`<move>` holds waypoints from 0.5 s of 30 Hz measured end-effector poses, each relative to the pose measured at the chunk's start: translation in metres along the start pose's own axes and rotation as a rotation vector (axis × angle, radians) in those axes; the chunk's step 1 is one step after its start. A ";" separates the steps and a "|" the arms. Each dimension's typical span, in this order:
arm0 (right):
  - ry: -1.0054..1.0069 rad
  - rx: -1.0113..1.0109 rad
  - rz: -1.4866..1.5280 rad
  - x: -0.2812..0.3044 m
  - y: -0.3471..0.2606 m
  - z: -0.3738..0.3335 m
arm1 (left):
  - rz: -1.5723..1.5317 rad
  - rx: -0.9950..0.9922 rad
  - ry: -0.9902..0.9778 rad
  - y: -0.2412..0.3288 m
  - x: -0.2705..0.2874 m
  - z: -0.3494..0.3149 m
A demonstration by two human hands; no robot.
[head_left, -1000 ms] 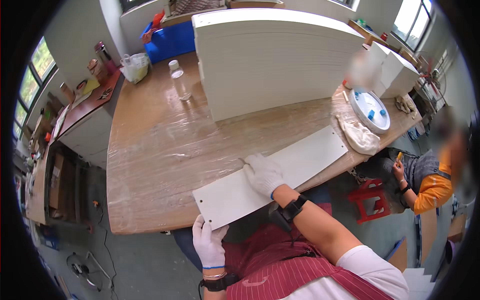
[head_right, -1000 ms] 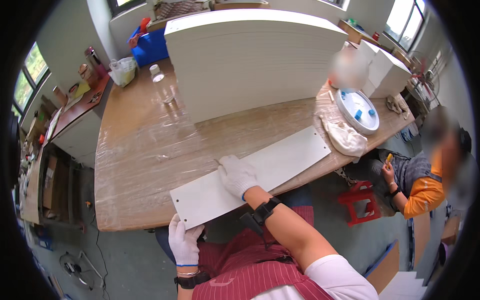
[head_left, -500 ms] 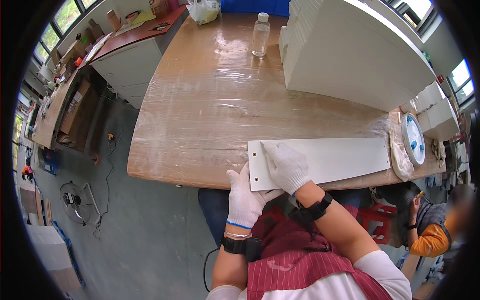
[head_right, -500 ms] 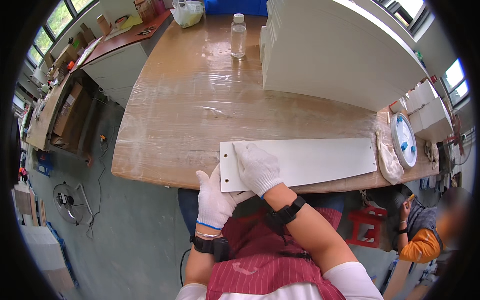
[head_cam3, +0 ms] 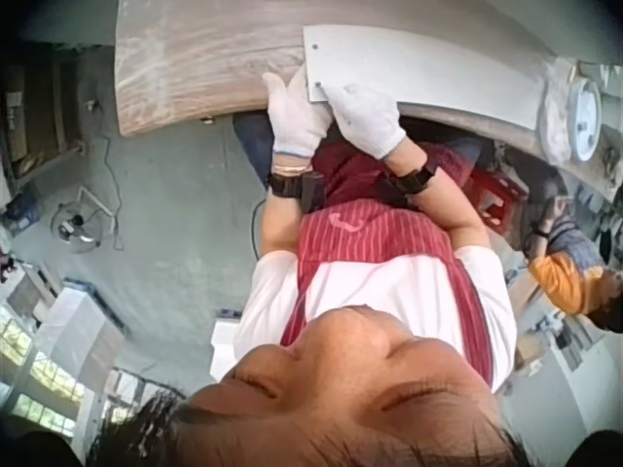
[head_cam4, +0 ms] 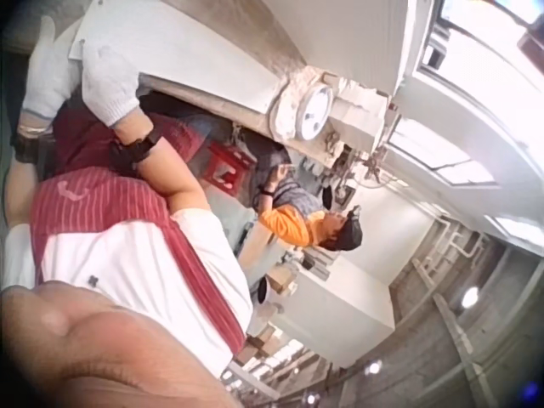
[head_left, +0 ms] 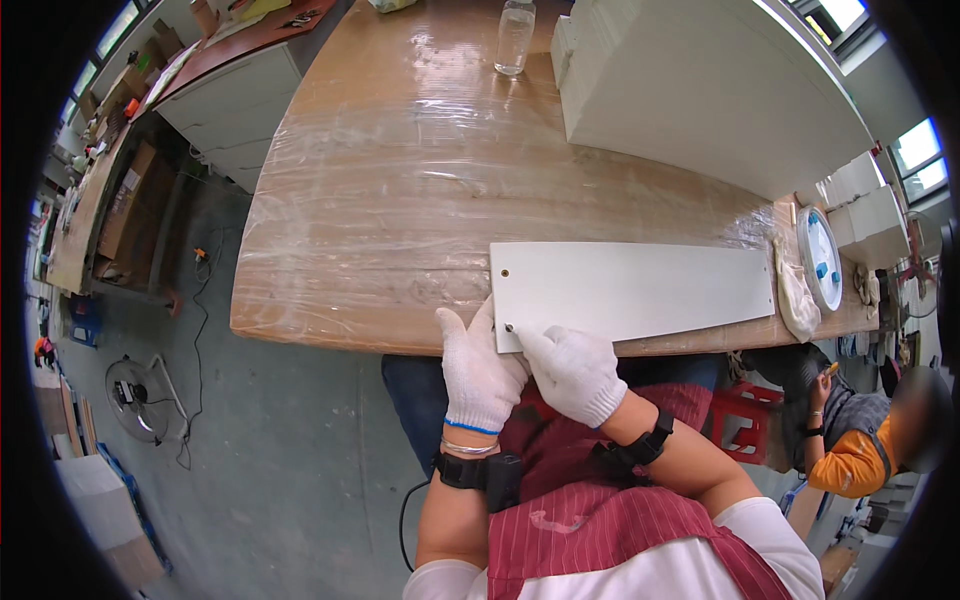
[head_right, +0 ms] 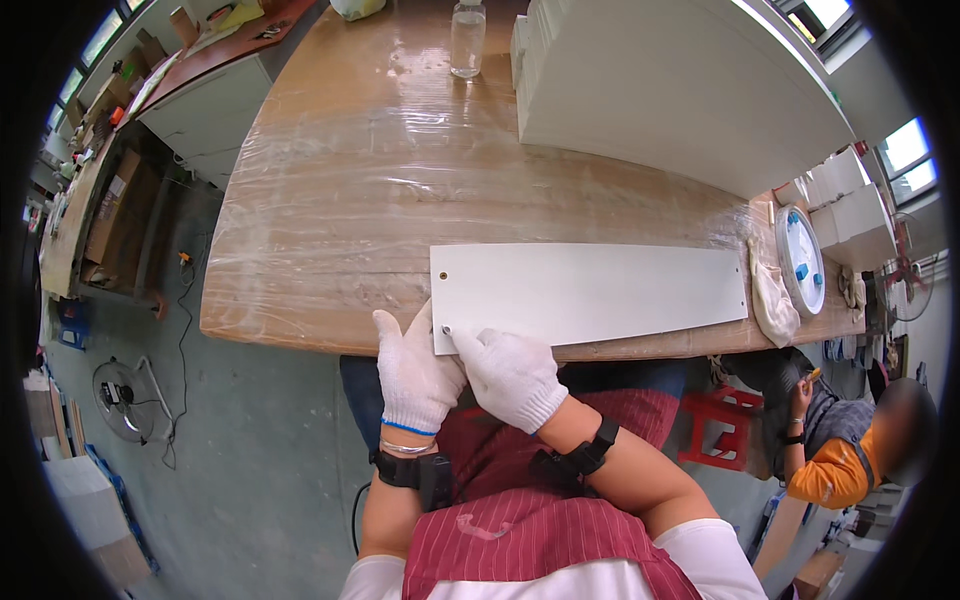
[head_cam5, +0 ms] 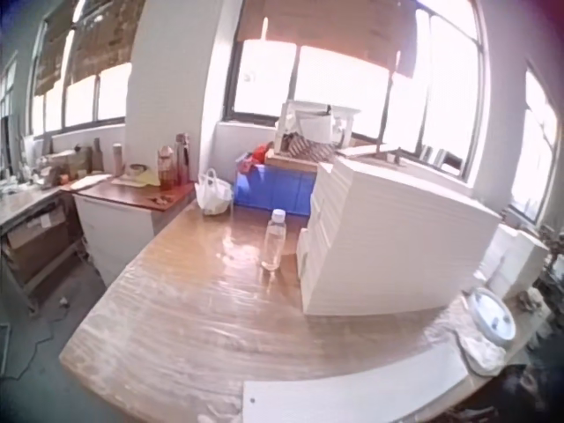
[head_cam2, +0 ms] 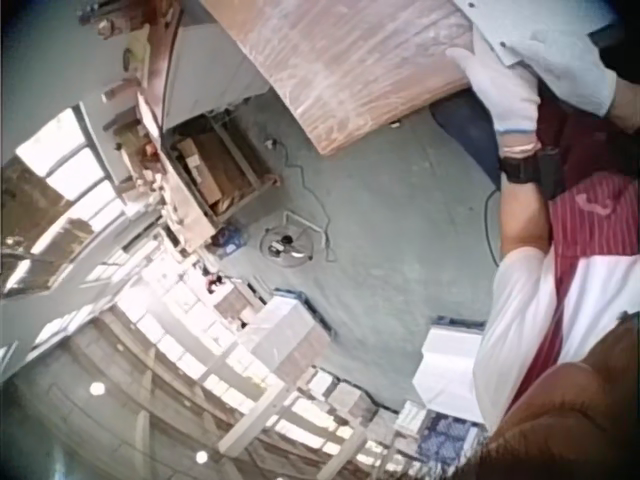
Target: The recorder applies glue to the edge of a white board using a blue sponge.
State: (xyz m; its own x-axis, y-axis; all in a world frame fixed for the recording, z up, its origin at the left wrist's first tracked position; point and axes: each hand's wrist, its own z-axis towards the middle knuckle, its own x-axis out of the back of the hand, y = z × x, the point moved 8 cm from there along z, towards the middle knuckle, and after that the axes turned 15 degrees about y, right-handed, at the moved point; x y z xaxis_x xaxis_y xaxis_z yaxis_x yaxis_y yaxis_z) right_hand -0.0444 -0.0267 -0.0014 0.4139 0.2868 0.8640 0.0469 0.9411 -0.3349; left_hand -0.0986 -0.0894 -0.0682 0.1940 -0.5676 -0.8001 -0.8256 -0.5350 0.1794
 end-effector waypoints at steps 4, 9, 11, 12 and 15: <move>-0.039 0.022 0.071 0.008 -0.016 -0.004 | 0.008 -0.037 -0.067 0.002 -0.001 -0.002; 0.233 -0.157 -0.048 0.024 0.032 -0.003 | 0.041 0.023 -0.123 -0.002 -0.012 -0.011; 0.003 -0.032 0.039 0.005 -0.009 -0.008 | 0.020 -0.029 -0.046 0.000 -0.001 0.000; -0.136 -0.002 0.027 -0.005 -0.027 -0.013 | 0.025 -0.030 -0.048 -0.001 0.006 0.003; 0.026 -0.077 0.250 0.010 -0.007 -0.012 | -0.403 0.156 -0.246 0.001 -0.001 -0.001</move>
State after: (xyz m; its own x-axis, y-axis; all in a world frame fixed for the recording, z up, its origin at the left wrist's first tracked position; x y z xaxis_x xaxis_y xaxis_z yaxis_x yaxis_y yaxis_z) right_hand -0.0302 -0.0322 0.0049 0.4441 0.5035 0.7411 0.0084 0.8248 -0.5654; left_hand -0.0987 -0.0896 -0.0666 0.3991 -0.1603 -0.9028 -0.7839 -0.5705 -0.2452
